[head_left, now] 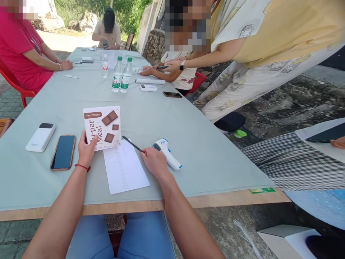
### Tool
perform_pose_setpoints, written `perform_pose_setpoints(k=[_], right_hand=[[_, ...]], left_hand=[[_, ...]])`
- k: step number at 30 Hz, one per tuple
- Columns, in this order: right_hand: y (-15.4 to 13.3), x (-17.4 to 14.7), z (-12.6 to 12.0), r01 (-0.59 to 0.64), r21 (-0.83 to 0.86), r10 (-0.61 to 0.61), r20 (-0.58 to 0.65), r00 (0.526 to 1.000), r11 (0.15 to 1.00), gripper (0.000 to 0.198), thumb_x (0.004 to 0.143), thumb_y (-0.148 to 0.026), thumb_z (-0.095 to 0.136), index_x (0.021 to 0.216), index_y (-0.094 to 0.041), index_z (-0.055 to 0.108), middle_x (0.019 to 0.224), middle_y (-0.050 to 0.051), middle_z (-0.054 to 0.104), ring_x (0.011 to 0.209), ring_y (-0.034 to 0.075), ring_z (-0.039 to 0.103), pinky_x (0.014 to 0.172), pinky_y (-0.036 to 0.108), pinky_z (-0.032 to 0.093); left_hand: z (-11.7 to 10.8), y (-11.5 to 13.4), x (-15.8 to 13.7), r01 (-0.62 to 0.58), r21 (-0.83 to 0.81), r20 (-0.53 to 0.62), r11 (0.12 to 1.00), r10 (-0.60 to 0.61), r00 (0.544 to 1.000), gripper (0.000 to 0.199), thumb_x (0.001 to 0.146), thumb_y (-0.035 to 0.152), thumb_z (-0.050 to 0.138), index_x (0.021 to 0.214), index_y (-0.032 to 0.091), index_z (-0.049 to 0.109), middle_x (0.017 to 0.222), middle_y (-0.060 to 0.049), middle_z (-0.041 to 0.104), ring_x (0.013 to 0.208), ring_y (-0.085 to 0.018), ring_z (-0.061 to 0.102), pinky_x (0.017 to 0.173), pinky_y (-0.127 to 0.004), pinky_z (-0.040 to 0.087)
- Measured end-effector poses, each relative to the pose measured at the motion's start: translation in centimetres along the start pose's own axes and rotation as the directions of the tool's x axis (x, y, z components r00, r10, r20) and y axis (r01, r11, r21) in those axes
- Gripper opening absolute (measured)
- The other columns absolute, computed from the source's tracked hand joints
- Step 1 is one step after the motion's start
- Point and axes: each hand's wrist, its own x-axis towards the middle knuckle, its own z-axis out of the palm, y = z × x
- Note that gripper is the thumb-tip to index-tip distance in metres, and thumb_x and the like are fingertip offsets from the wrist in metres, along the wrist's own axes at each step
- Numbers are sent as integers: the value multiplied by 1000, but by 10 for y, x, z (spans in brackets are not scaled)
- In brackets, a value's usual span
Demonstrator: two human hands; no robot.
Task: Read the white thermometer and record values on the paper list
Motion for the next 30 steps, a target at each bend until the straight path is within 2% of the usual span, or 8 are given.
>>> perform_pose_setpoints(k=[2, 4, 6, 7, 8, 12, 19, 30], right_hand=[[2, -1, -1, -98, 253, 125, -94, 988, 962, 14, 85, -28, 54, 83, -19, 64, 78, 6, 66, 74, 21, 58, 67, 32, 36], [-4, -5, 2, -115, 574, 217, -112, 970, 810, 17, 80, -36, 55, 81, -20, 60, 70, 2, 62, 65, 18, 55, 62, 30, 38], [-15, -10, 8, -100, 780, 217, -46, 975, 617, 17, 73, -38, 57, 75, -21, 56, 63, -1, 58, 58, 15, 50, 57, 28, 38], [-22, -13, 12, -105, 822, 195, -7, 981, 559, 16, 70, -37, 57, 72, -21, 55, 61, -2, 56, 55, 14, 48, 55, 27, 38], [-29, -16, 16, -116, 835, 170, 28, 985, 538, 15, 67, -36, 58, 69, -22, 54, 60, -3, 54, 54, 13, 47, 54, 27, 38], [-41, -25, 27, -121, 798, 134, 51, 990, 591, 15, 66, -37, 56, 63, -22, 54, 58, -3, 53, 56, 13, 46, 55, 27, 38], [-37, -26, 26, -156, 729, 131, 91, 987, 667, 18, 67, -41, 56, 66, -23, 58, 61, -2, 57, 60, 16, 51, 59, 29, 40], [-37, -26, 29, -151, 691, 128, 85, 988, 707, 16, 69, -40, 55, 66, -24, 57, 60, -2, 58, 62, 17, 52, 61, 29, 41]], left_hand=[[1, 0, 0, 0, 7, 7, 1000, 0, 1000, 50, 75, 48, 72, 114, 18, 64, 113, -10, 70, 100, -24, 65, 86, -35, 53], [1, 0, 0, 2, 12, 15, 1000, -2, 1000, 51, 76, 48, 72, 116, 18, 64, 114, -10, 69, 101, -25, 65, 86, -36, 53], [1, 0, 0, 2, 15, 25, 1000, -2, 1000, 52, 76, 49, 72, 117, 18, 64, 115, -10, 69, 103, -25, 65, 87, -36, 53], [0, -1, 0, 0, 14, 30, 1000, 0, 1000, 52, 76, 49, 72, 117, 18, 64, 115, -10, 69, 103, -25, 64, 88, -36, 53], [0, -2, 0, -2, 13, 36, 1000, 1, 999, 53, 76, 49, 72, 118, 18, 63, 114, -10, 69, 104, -25, 64, 88, -36, 53], [0, -7, 1, -7, -7, 44, 1000, 7, 999, 55, 75, 49, 73, 119, 18, 63, 114, -10, 69, 106, -26, 64, 91, -37, 52], [1, -2, -1, -18, -13, 60, 1000, 18, 998, 54, 76, 49, 72, 120, 19, 61, 116, -10, 69, 106, -25, 65, 92, -37, 52], [3, -1, -3, 3, -39, 67, 999, -1, 998, 55, 75, 49, 73, 119, 18, 61, 117, -10, 68, 107, -26, 63, 94, -39, 51]])
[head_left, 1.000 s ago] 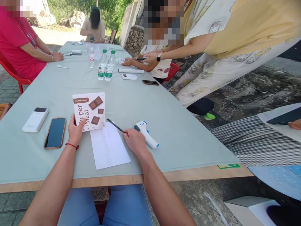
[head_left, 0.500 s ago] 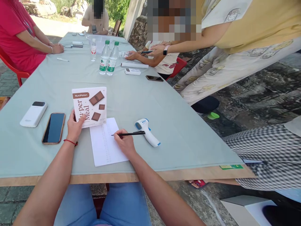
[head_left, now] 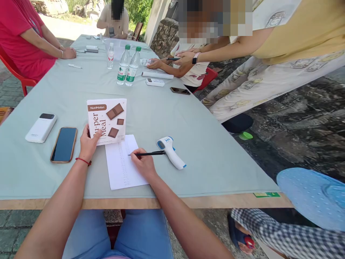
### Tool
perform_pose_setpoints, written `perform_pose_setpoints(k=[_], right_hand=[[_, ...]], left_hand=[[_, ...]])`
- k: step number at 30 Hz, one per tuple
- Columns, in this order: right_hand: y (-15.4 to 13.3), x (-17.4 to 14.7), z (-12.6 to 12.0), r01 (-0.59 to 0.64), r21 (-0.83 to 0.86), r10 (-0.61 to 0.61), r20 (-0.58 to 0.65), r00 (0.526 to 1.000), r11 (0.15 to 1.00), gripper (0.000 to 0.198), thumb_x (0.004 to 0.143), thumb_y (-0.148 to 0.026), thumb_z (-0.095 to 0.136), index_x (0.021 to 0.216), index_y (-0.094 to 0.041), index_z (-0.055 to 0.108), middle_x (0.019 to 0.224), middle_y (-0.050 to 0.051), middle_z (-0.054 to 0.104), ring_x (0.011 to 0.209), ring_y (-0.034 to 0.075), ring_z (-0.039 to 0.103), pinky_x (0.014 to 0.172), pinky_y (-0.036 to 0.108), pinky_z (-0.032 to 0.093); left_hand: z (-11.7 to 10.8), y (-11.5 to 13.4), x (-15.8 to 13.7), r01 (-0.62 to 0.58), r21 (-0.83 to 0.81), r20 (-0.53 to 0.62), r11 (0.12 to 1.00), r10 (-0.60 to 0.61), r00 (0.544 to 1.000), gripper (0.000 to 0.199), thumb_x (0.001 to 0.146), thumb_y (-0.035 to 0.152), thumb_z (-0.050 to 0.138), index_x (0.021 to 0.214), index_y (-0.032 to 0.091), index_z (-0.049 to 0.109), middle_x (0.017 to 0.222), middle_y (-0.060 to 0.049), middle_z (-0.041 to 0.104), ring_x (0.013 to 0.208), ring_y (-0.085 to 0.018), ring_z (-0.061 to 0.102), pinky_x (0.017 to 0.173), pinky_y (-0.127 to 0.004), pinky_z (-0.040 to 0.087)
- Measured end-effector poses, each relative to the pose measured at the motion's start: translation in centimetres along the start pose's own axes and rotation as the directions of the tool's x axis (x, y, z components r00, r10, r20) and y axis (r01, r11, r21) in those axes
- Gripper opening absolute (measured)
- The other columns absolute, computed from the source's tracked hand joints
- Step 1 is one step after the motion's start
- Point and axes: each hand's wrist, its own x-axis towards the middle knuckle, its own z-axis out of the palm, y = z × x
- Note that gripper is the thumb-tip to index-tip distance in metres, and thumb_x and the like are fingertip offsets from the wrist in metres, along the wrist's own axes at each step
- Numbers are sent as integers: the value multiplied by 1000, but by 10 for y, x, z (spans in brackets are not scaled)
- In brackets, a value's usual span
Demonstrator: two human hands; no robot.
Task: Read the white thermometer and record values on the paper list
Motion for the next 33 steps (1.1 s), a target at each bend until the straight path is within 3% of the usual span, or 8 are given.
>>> perform_pose_setpoints(k=[33], right_hand=[[-5, 0, -1, 0, 19, 1, -26, 1000, 1000, 15, 67, -39, 53, 64, -24, 53, 57, -3, 54, 56, 16, 49, 56, 28, 39]], left_hand=[[-1, 3, 0, 3, 20, -1, 1000, -2, 1000, 52, 75, 47, 73, 117, 19, 61, 117, -9, 68, 108, -26, 64, 95, -39, 51]])
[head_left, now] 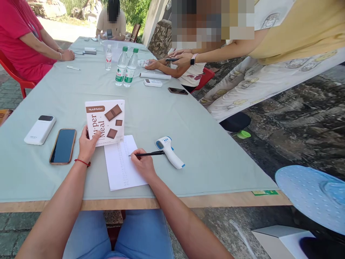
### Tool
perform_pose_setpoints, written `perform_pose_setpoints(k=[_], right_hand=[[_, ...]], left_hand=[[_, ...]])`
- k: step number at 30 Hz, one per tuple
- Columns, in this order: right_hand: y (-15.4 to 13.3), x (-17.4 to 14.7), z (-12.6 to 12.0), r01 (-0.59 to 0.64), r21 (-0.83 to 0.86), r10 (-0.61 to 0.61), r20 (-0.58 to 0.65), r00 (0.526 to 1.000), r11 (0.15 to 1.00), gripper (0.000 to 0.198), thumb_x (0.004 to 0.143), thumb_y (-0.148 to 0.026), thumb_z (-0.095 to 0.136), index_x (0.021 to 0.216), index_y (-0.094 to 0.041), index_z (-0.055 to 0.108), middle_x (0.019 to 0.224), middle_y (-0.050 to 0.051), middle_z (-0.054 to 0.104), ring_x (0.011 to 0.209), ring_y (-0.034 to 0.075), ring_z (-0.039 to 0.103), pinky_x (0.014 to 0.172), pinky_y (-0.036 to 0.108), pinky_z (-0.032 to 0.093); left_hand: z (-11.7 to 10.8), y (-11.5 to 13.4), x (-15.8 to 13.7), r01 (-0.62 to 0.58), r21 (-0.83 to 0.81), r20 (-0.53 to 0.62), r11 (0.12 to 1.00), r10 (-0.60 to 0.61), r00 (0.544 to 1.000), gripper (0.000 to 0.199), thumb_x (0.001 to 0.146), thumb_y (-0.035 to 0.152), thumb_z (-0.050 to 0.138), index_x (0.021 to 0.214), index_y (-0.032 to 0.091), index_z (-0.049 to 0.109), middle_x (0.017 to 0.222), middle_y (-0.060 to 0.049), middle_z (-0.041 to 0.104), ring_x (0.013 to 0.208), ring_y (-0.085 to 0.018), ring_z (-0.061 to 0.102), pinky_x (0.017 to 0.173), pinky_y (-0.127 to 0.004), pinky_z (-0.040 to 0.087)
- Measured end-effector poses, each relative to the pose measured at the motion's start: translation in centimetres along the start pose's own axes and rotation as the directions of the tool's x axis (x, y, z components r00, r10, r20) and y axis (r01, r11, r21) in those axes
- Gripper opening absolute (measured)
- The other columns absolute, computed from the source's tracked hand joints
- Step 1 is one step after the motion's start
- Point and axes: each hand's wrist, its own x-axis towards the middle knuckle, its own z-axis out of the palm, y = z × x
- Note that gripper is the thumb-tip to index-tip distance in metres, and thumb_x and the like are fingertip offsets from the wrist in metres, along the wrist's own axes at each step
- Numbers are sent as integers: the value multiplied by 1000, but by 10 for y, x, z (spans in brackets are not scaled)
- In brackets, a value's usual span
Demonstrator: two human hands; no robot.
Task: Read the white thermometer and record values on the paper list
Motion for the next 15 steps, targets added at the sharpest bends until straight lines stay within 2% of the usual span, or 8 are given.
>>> perform_pose_setpoints(k=[15], right_hand=[[2, -1, 1, -10, -16, 10, -4, 1000, 1000, 11, 68, -36, 52, 64, -25, 52, 56, -4, 54, 56, 16, 49, 55, 28, 40]], left_hand=[[0, -1, 0, 6, 20, -17, 1000, -6, 1000, 55, 74, 49, 73, 118, 19, 61, 116, -10, 69, 106, -26, 64, 93, -38, 51]])
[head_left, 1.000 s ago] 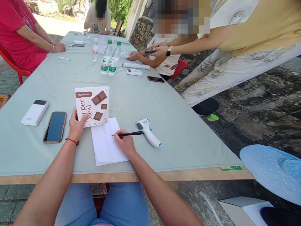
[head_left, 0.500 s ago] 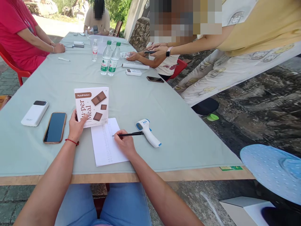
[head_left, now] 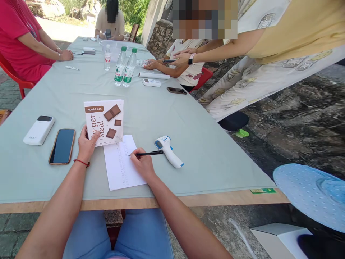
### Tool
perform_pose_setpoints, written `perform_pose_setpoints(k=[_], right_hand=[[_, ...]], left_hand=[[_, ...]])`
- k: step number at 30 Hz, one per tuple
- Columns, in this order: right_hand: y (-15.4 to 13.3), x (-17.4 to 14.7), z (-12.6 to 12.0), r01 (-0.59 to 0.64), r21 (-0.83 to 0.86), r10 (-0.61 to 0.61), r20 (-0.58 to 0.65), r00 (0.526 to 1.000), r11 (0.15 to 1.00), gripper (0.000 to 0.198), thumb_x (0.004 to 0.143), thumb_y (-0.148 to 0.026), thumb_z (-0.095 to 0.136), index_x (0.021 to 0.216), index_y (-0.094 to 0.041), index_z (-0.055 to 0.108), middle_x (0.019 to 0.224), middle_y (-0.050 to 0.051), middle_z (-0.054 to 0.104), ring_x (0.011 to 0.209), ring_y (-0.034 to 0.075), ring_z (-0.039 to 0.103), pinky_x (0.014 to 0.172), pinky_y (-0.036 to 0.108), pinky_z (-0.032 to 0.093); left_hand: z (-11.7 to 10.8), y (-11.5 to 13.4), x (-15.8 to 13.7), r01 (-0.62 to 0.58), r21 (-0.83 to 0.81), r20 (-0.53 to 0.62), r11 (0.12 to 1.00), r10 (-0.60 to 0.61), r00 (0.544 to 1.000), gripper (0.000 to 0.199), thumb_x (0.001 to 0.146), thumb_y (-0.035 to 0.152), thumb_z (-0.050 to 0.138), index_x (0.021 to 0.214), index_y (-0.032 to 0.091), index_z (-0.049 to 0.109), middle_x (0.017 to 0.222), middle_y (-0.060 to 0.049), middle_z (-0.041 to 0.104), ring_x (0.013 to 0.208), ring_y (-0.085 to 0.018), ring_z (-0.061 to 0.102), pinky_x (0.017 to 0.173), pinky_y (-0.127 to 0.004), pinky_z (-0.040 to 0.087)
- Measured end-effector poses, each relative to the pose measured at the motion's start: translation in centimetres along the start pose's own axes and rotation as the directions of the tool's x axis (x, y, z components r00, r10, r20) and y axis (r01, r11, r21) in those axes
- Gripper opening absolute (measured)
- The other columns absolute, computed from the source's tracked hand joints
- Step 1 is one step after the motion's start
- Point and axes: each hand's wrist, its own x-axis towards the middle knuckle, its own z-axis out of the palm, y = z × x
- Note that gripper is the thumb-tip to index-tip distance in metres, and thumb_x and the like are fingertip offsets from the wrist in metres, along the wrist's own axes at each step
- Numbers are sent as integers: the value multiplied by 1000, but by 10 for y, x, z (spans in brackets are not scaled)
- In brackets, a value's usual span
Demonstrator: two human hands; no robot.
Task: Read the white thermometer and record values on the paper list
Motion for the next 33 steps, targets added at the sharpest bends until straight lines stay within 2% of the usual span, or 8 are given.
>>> perform_pose_setpoints(k=[10, 16, 20, 22, 24, 26, 30, 33], right_hand=[[-3, -1, -1, -27, -3, 27, -61, 998, 1000, 14, 67, -39, 50, 65, -25, 52, 57, -3, 54, 56, 16, 49, 57, 29, 40], [-3, -1, -1, -45, -24, 44, -38, 998, 999, 13, 66, -38, 51, 64, -25, 51, 56, -3, 53, 55, 16, 49, 56, 29, 39], [0, 3, -3, -41, 56, 52, -209, 976, 998, 17, 70, -42, 50, 70, -25, 48, 59, -3, 51, 56, 16, 47, 56, 29, 41], [2, 6, -4, 13, 107, 21, -318, 948, 994, 23, 76, -48, 48, 75, -25, 47, 64, -2, 53, 60, 16, 50, 60, 30, 43], [4, 8, -3, 80, 136, -28, -352, 936, 988, 29, 80, -53, 45, 79, -24, 46, 71, 0, 57, 67, 17, 54, 65, 30, 45], [5, 9, -2, 103, 148, -53, -308, 950, 984, 34, 83, -57, 43, 82, -23, 47, 72, 1, 59, 69, 17, 56, 68, 31, 46], [8, 9, 0, 7, 47, 1, -169, 986, 999, 44, 84, -56, 43, 107, -20, 54, 61, -4, 56, 60, 18, 56, 65, 32, 45], [11, 10, 0, 2, -111, -18, -141, 990, 994, 47, 84, -49, 43, 117, -19, 58, 74, 2, 65, 73, 21, 61, 72, 34, 46]], left_hand=[[0, -1, 0, -7, 5, 0, 1000, 7, 1000, 54, 74, 49, 73, 118, 19, 62, 115, -10, 69, 106, -25, 64, 92, -37, 51], [0, -1, 0, -4, -10, 5, 1000, 4, 1000, 55, 73, 50, 74, 117, 19, 62, 115, -10, 69, 105, -26, 64, 91, -37, 52], [-1, -3, 1, 14, 13, -10, 1000, -14, 1000, 56, 72, 50, 74, 117, 19, 62, 114, -10, 69, 102, -25, 65, 89, -38, 52], [-2, -5, 2, 25, 15, -10, 1000, -25, 1000, 56, 73, 49, 74, 118, 19, 62, 115, -10, 69, 102, -25, 65, 89, -37, 52], [-3, -7, 3, 32, 10, -8, 999, -32, 999, 55, 74, 49, 74, 118, 19, 62, 115, -10, 69, 104, -25, 64, 89, -37, 52], [-5, -8, 3, 32, 0, 0, 999, -32, 999, 54, 74, 49, 73, 118, 19, 62, 115, -11, 68, 105, -25, 64, 90, -37, 51], [-6, -4, 3, 47, -9, 1, 999, -47, 999, 53, 76, 48, 73, 118, 18, 61, 116, -11, 68, 106, -25, 64, 90, -36, 52], [-7, -1, 3, 48, 16, -21, 999, -47, 999, 52, 76, 46, 72, 119, 18, 62, 119, -11, 68, 107, -25, 64, 90, -36, 52]])
